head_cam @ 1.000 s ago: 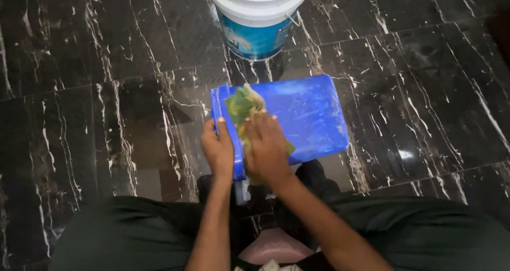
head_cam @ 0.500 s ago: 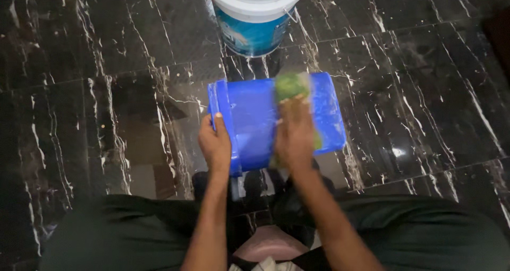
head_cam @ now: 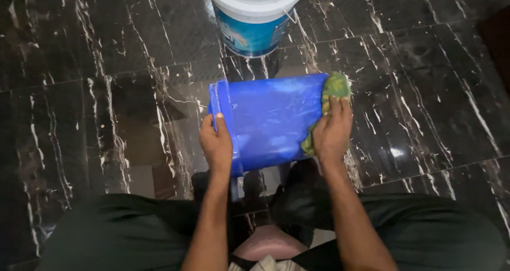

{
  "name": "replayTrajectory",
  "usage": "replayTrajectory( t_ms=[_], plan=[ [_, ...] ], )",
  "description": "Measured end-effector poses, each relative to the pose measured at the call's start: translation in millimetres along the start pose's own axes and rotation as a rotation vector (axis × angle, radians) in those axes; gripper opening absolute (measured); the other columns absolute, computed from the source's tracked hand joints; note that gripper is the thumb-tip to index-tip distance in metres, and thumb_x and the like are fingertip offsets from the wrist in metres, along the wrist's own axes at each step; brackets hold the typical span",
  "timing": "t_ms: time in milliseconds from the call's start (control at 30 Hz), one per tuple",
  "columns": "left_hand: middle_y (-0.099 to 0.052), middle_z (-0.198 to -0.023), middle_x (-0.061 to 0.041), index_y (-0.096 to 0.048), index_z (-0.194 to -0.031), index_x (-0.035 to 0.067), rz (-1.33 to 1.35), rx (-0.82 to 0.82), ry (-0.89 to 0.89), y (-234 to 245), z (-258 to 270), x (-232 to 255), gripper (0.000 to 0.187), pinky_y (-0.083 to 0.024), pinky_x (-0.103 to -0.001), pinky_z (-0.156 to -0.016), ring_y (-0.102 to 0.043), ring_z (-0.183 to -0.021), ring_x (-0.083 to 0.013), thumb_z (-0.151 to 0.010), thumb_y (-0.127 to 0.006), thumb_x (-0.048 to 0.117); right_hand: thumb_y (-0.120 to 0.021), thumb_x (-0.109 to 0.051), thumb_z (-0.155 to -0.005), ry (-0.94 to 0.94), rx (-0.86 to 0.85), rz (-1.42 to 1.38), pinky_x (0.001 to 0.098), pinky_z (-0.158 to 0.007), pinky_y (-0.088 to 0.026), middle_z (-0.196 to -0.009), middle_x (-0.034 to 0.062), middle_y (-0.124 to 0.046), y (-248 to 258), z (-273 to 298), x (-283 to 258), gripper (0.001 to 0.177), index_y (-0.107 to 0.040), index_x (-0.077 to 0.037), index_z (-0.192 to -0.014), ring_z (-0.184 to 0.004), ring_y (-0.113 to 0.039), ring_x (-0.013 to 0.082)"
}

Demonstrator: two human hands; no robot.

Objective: The person scrubs the inside of a white bucket lid with a green and yellow cloth, then scrubs the inside and outside of a blue plastic container with the same cloth.

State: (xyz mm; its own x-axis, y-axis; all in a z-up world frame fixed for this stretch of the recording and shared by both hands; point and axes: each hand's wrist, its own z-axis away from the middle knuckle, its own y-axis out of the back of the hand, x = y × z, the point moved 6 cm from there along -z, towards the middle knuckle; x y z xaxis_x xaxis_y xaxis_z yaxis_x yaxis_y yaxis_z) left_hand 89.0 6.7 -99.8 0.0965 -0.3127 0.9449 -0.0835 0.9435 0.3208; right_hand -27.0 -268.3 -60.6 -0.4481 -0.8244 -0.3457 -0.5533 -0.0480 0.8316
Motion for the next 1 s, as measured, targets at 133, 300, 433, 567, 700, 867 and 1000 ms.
replayTrajectory(
  t_ms=[133, 300, 433, 567, 700, 867, 1000],
  plan=[
    [-0.073, -0.086, -0.013, -0.068, -0.11, -0.002, 0.006, 0.032, -0.152, -2, -1, 2, 0.032, -0.053, -0.037, -0.071, -0.068, -0.075, -0.0193, -0.105, -0.056, 0.027, -0.048, -0.009, -0.099, -0.237, -0.193, -0.189, 0.0485, -0.099, -0.054, -0.141, 0.0198, -0.06, -17, 23, -26, 0.05, -0.053, -0.008, -0.149, -0.12, -0.061, 0.0386],
    [-0.072, -0.084, -0.013, -0.068, -0.11, -0.002, 0.016, 0.007, -0.073, -1, -7, -8, 0.033, -0.054, -0.038, -0.068, -0.067, -0.072, -0.0196, -0.103, -0.057, 0.028, -0.054, -0.006, -0.092, 0.398, -0.129, -0.375, 0.0567, -0.111, -0.041, -0.141, 0.0314, -0.055, 16, 68, -139, 0.043, -0.057, 0.0, -0.134, -0.131, -0.052, 0.051],
    [-0.072, -0.083, -0.012, -0.069, -0.11, -0.001, -0.008, 0.004, -0.078, -2, -4, -6, 0.033, -0.052, -0.038, -0.066, -0.065, -0.07, -0.0196, -0.104, -0.057, 0.029, -0.054, -0.001, -0.09, 0.455, -0.249, -0.342, 0.0551, -0.12, -0.04, -0.144, 0.0227, -0.058, 17, 57, -128, 0.041, -0.061, -0.006, -0.13, -0.139, -0.053, 0.0432],
    [-0.066, -0.076, -0.014, -0.07, -0.11, 0.001, -0.049, -0.035, 0.047, -3, -2, -9, 0.033, -0.049, -0.04, -0.063, -0.059, -0.065, -0.0214, -0.105, -0.055, 0.031, -0.049, 0.002, -0.092, 0.193, -0.21, -0.148, 0.0513, -0.12, -0.038, -0.141, 0.0231, -0.059, 5, 17, -50, 0.044, -0.06, -0.003, -0.135, -0.137, -0.051, 0.0409],
    [-0.068, -0.084, -0.011, -0.068, -0.109, 0.0, 0.001, 0.009, -0.122, -1, 2, 2, 0.032, -0.051, -0.038, -0.069, -0.063, -0.073, -0.0191, -0.105, -0.055, 0.029, -0.051, -0.003, -0.095, -0.17, -0.013, -0.169, 0.0497, -0.111, -0.034, -0.144, 0.032, -0.052, 2, 13, 11, 0.042, -0.057, 0.005, -0.136, -0.134, -0.047, 0.0476],
    [-0.069, -0.084, -0.016, -0.069, -0.113, 0.001, -0.082, -0.023, 0.011, -3, -3, -13, 0.033, -0.051, -0.041, -0.07, -0.065, -0.073, -0.0269, -0.104, -0.055, 0.03, -0.05, -0.004, -0.102, 0.171, -0.116, 0.083, 0.0471, -0.126, -0.039, -0.149, 0.0283, -0.055, -23, 40, -72, 0.039, -0.055, 0.008, -0.139, -0.144, -0.052, 0.0404],
    [-0.073, -0.092, -0.017, -0.067, -0.111, -0.001, -0.007, 0.013, -0.124, -2, -5, -6, 0.033, -0.054, -0.04, -0.078, -0.07, -0.082, -0.0264, -0.104, -0.057, 0.029, -0.056, -0.005, -0.092, 0.394, -0.11, -0.429, 0.0541, -0.115, -0.039, -0.139, 0.03, -0.058, 12, 83, -147, 0.041, -0.061, 0.005, -0.131, -0.133, -0.052, 0.0475]
  ],
)
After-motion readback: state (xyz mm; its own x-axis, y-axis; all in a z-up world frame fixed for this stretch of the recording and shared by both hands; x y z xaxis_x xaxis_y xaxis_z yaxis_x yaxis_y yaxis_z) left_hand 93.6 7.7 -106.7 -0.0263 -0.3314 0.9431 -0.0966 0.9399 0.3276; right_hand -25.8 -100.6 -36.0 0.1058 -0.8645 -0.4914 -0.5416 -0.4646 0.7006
